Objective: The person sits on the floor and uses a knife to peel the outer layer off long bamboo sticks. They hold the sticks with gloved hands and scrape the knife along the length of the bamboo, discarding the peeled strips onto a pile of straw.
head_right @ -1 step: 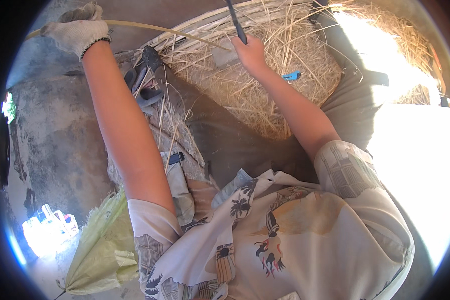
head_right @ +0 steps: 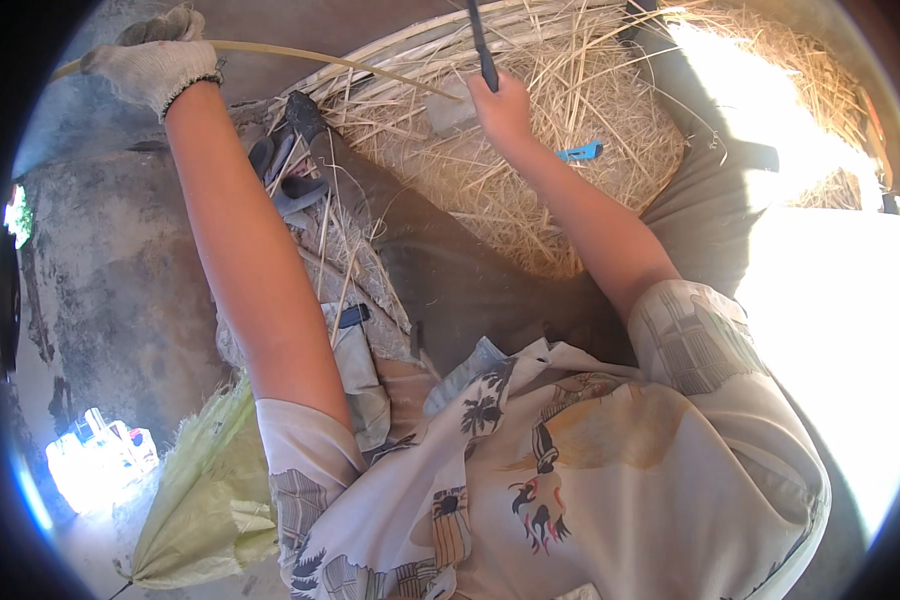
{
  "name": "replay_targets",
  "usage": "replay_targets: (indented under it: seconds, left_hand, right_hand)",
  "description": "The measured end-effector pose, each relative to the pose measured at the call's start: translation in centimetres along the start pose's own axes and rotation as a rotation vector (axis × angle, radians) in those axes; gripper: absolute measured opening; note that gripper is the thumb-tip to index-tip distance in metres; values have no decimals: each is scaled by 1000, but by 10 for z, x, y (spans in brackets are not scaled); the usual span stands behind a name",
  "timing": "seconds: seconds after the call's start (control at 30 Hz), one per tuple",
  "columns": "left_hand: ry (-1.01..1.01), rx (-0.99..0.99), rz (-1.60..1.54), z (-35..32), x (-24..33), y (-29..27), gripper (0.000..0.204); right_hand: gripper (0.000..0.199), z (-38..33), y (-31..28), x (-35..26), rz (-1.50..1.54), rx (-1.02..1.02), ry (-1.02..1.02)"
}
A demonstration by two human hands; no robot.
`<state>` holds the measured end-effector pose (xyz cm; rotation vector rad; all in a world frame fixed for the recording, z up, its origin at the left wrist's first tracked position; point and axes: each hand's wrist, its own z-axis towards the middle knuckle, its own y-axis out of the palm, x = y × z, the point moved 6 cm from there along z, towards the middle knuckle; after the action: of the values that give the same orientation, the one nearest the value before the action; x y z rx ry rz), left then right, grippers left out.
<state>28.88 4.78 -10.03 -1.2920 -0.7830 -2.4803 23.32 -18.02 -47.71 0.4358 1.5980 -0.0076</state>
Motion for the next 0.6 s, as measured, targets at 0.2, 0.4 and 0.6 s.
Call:
replay_targets:
  seconds: [0.2,0.4,0.6]
  left_hand:
    - [-23,17,-5,0,0,-4,65]
    - [-16,21,15,-3,-6,-15,66]
    - [16,14,27,3,1,-17,66]
  right_hand:
    - [35,-65,-11,122,-309,-108,764]
    - [32,-15,-7,35,-478,-152,372]
    - [40,-28,-10,96,-387,4,201]
